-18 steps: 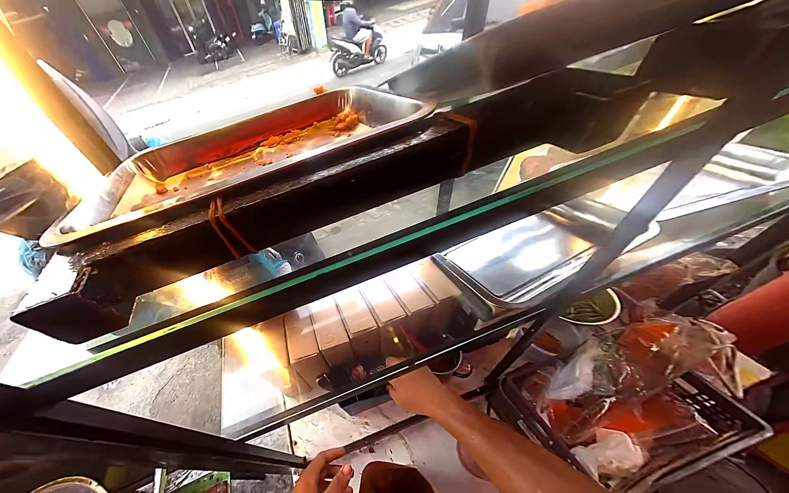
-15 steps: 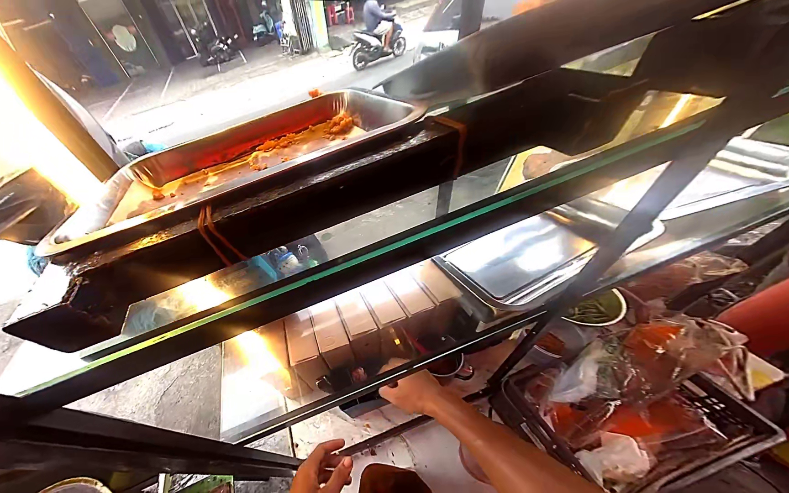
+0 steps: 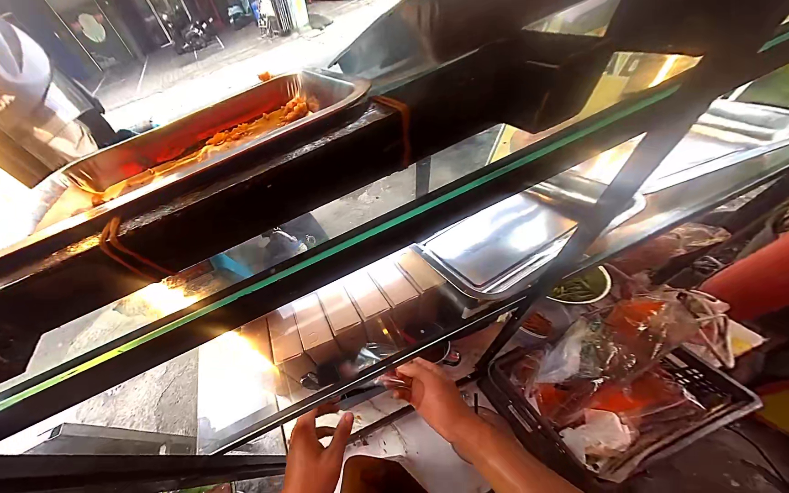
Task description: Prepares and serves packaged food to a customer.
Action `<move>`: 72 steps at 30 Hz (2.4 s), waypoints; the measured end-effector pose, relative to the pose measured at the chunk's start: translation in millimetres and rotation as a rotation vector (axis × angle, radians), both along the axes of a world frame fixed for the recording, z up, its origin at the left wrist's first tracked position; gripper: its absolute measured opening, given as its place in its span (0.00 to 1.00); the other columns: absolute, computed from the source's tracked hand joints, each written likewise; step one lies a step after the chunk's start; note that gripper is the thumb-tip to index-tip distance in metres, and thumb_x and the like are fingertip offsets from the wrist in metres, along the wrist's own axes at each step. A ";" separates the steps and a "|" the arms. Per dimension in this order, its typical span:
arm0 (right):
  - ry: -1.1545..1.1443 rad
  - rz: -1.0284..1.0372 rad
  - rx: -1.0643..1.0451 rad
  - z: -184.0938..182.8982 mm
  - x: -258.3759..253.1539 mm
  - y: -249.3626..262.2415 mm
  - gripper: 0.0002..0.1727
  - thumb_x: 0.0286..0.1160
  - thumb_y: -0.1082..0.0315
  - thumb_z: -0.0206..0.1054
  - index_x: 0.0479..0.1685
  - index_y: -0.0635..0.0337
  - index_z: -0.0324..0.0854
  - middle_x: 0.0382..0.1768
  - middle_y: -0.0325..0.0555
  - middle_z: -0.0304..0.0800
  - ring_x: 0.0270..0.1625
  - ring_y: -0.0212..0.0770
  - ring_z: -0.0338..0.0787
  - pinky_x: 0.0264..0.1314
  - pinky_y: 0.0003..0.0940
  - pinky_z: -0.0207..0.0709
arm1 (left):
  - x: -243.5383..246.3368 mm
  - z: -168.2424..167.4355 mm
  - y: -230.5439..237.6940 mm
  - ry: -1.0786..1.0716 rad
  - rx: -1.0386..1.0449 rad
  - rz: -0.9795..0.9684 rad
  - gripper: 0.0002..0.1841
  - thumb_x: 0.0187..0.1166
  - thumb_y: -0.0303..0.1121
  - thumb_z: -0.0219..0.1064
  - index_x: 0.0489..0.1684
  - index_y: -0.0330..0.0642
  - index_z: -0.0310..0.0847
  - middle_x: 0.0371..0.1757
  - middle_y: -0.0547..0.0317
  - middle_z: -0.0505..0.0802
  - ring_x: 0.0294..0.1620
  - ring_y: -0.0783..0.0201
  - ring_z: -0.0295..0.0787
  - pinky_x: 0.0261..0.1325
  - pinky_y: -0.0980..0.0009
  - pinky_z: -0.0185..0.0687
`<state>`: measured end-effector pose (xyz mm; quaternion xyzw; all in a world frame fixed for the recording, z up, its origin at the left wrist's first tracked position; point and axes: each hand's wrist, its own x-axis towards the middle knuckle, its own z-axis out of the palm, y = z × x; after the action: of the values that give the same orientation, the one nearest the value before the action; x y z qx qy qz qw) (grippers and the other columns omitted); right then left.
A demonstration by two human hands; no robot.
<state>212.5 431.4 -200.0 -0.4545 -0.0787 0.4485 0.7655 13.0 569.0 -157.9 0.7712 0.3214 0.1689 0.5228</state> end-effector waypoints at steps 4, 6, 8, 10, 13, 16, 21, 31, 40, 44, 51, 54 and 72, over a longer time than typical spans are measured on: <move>-0.018 0.110 0.097 22.6 -20.7 -40.9 0.06 0.82 0.67 0.57 0.41 0.58 0.77 0.42 0.50 0.93 0.38 0.41 0.93 0.39 0.36 0.87 | 11.6 6.5 -15.7 -0.078 -0.035 -0.237 0.43 0.67 0.54 0.80 0.79 0.37 0.73 0.75 0.53 0.85 0.75 0.59 0.83 0.73 0.56 0.85; -0.036 0.063 0.148 26.0 -28.1 -54.9 0.02 0.79 0.71 0.62 0.43 0.58 0.78 0.41 0.52 0.93 0.37 0.42 0.94 0.37 0.36 0.88 | 17.0 8.5 -23.6 -0.130 -0.115 -0.339 0.27 0.71 0.43 0.81 0.65 0.39 0.84 0.59 0.58 0.94 0.62 0.62 0.91 0.68 0.60 0.89; -0.066 -0.020 0.153 23.0 -26.9 -64.7 0.06 0.71 0.75 0.68 0.40 0.55 0.78 0.37 0.47 0.91 0.34 0.39 0.91 0.36 0.33 0.86 | 18.5 11.1 -28.1 -0.108 -0.169 -0.400 0.14 0.75 0.35 0.77 0.54 0.38 0.88 0.45 0.60 0.97 0.47 0.66 0.95 0.56 0.65 0.93; -0.061 0.016 0.087 21.4 -18.0 -73.8 0.08 0.70 0.71 0.70 0.45 0.57 0.80 0.39 0.46 0.90 0.33 0.35 0.88 0.35 0.29 0.83 | 15.3 10.0 -26.7 -0.076 -0.166 -0.492 0.10 0.78 0.31 0.73 0.50 0.37 0.89 0.39 0.61 0.95 0.40 0.68 0.93 0.48 0.67 0.92; -0.085 0.184 -0.090 31.7 -10.9 -78.2 0.17 0.76 0.64 0.73 0.59 0.61 0.83 0.40 0.45 0.92 0.33 0.34 0.88 0.36 0.28 0.84 | 9.2 6.0 -19.2 -0.055 -0.102 -0.660 0.09 0.83 0.32 0.66 0.42 0.36 0.90 0.37 0.59 0.96 0.38 0.69 0.93 0.48 0.67 0.92; -0.110 0.025 -0.060 37.1 -16.9 -73.5 0.09 0.74 0.69 0.75 0.47 0.65 0.86 0.38 0.49 0.93 0.33 0.37 0.90 0.38 0.31 0.87 | 5.2 7.9 -9.4 -0.081 -0.133 -0.732 0.15 0.89 0.37 0.63 0.41 0.36 0.92 0.38 0.58 0.96 0.40 0.68 0.92 0.50 0.66 0.90; -0.024 -0.145 0.061 32.0 -25.5 -70.7 0.02 0.79 0.75 0.63 0.43 0.64 0.78 0.44 0.58 0.93 0.40 0.47 0.96 0.43 0.39 0.91 | -3.6 -5.7 -0.4 -0.247 -0.307 -0.633 0.18 0.88 0.39 0.59 0.31 0.40 0.89 0.60 0.50 0.92 0.64 0.58 0.86 0.67 0.61 0.83; -0.333 -0.187 0.156 26.8 -50.8 -62.3 0.10 0.63 0.84 0.69 0.40 0.62 0.79 0.41 0.56 0.95 0.40 0.52 0.97 0.42 0.46 0.94 | -0.6 9.5 -33.8 -0.237 -0.877 0.262 0.28 0.80 0.22 0.69 0.78 0.34 0.63 0.46 0.36 0.93 0.42 0.45 0.96 0.46 0.50 0.95; -0.333 -0.216 0.018 26.1 -52.9 -62.7 0.15 0.60 0.86 0.69 0.46 0.66 0.74 0.38 0.56 0.93 0.38 0.52 0.96 0.39 0.44 0.93 | -12.0 -0.4 -18.6 -0.209 -0.659 0.112 0.10 0.83 0.25 0.67 0.54 0.28 0.88 0.42 0.41 0.95 0.39 0.55 0.95 0.46 0.60 0.94; -0.251 -0.125 0.034 22.6 -46.0 -66.6 0.32 0.60 0.81 0.71 0.70 0.65 0.69 0.36 0.51 0.91 0.38 0.47 0.94 0.43 0.42 0.92 | -10.6 2.4 -19.4 -0.221 -0.547 0.113 0.08 0.81 0.24 0.70 0.48 0.27 0.89 0.40 0.41 0.96 0.38 0.55 0.96 0.45 0.62 0.95; -0.334 -0.209 -0.227 29.5 -38.0 -72.4 0.19 0.71 0.69 0.75 0.59 0.66 0.81 0.43 0.53 0.93 0.37 0.43 0.92 0.35 0.35 0.88 | -18.1 -4.3 -15.2 -0.251 -0.301 0.068 0.08 0.80 0.30 0.71 0.36 0.33 0.92 0.28 0.51 0.95 0.28 0.65 0.91 0.33 0.71 0.88; -0.783 -0.238 -0.443 30.3 -47.4 -77.9 0.27 0.67 0.55 0.79 0.60 0.63 0.80 0.44 0.46 0.88 0.37 0.39 0.89 0.36 0.36 0.87 | -20.7 -4.6 -18.7 -0.303 -0.348 0.047 0.05 0.75 0.26 0.75 0.37 0.30 0.90 0.32 0.47 0.96 0.32 0.60 0.94 0.39 0.67 0.92; -0.438 0.387 -0.162 53.9 -104.8 -45.0 0.15 0.64 0.71 0.83 0.47 0.63 0.87 0.33 0.45 0.95 0.33 0.39 0.94 0.39 0.36 0.90 | -48.3 -12.4 -48.5 -0.136 -0.931 0.014 0.11 0.77 0.29 0.74 0.24 0.43 0.79 0.25 0.61 0.89 0.26 0.70 0.84 0.32 0.71 0.81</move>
<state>107.6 386.4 -146.1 -0.5767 -0.2910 0.4819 0.5920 -35.3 520.4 -170.3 0.4395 0.3333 0.0603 0.8319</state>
